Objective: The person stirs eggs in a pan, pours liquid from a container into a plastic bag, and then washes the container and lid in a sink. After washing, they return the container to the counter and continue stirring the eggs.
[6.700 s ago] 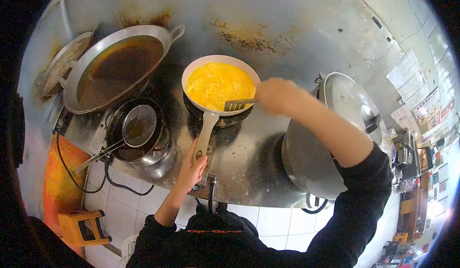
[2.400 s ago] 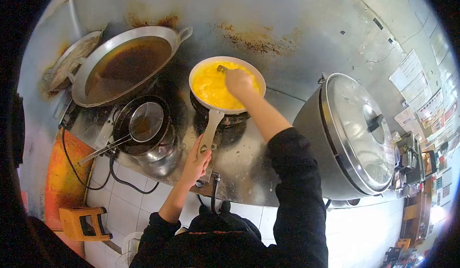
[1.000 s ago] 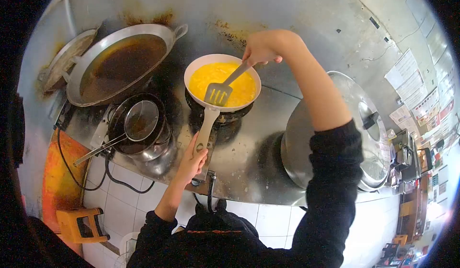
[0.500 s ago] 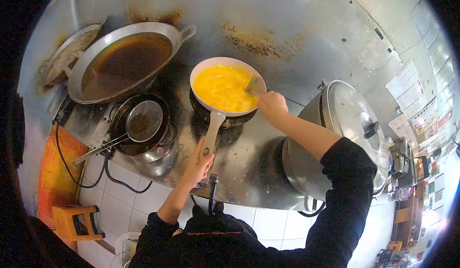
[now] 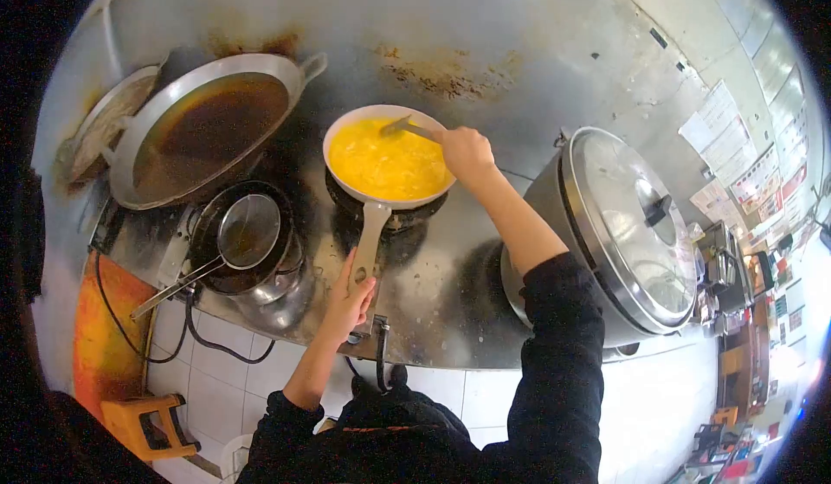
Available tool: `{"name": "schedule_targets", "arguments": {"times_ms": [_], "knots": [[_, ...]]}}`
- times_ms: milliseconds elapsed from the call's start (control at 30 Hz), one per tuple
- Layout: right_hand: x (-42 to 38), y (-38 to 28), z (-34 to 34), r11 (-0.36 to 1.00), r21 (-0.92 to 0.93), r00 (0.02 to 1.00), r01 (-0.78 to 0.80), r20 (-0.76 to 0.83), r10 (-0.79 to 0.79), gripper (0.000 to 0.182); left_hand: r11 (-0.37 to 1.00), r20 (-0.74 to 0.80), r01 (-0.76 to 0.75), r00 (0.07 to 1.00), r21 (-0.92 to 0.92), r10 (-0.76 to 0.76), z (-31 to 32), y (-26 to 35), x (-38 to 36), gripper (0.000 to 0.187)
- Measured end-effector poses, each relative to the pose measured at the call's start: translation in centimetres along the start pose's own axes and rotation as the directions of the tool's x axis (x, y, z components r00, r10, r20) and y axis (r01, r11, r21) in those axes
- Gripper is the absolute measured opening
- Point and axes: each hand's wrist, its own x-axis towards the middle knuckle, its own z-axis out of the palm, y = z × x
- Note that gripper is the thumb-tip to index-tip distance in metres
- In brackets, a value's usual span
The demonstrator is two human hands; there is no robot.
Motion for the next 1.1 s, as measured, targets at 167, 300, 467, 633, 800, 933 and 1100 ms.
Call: {"name": "schedule_targets", "arguments": {"times_ms": [167, 300, 467, 633, 800, 933, 1100], "knots": [[-4.8, -0.6, 1.2, 0.962, 0.233, 0.989, -0.143, -0.001, 0.147, 0.027, 0.981, 0.063, 0.18, 0.982, -0.079, -0.175, -0.4, -1.7, -0.6, 0.058], [-8.8, -2.9, 3.9, 0.864, 0.47, 0.984, -0.179, 0.076, 0.163, 0.039, 0.954, 0.204, 0.297, 0.937, -0.045, -0.283, 1.7, -4.3, -3.6, 0.052], [-13.9, -4.0, 7.1, 0.483, 0.868, 0.987, -0.116, 0.048, 0.151, 0.068, 0.802, 0.38, 0.539, 0.706, 0.259, -0.597, 7.0, -11.5, -7.9, 0.048], [-28.8, -0.7, 5.6, 0.175, 0.983, 0.982, 0.065, -0.093, 0.162, 0.059, 0.732, 0.59, 0.383, 0.433, 0.564, -0.681, 15.0, -21.6, -12.3, 0.05], [-52.6, 4.6, 7.3, -0.029, 0.958, 0.959, -0.284, 0.284, -0.001, 0.034, 0.436, 0.61, -0.437, 0.438, 0.786, -0.66, 23.2, -33.7, -15.2, 0.04], [-73.5, 6.7, 12.9, -0.067, 0.818, 0.801, -0.572, 0.574, 0.173, 0.035, 0.264, 0.466, -0.556, 0.257, 0.788, -0.847, 31.1, -42.7, -15.7, 0.051], [-90.8, 6.7, 19.7, -0.424, 0.517, 0.416, -0.744, 0.854, 0.312, 0.035, -0.086, 0.152, -0.573, 0.353, 0.815, -0.923, 32.9, -55.6, -13.2, 0.085]]}}
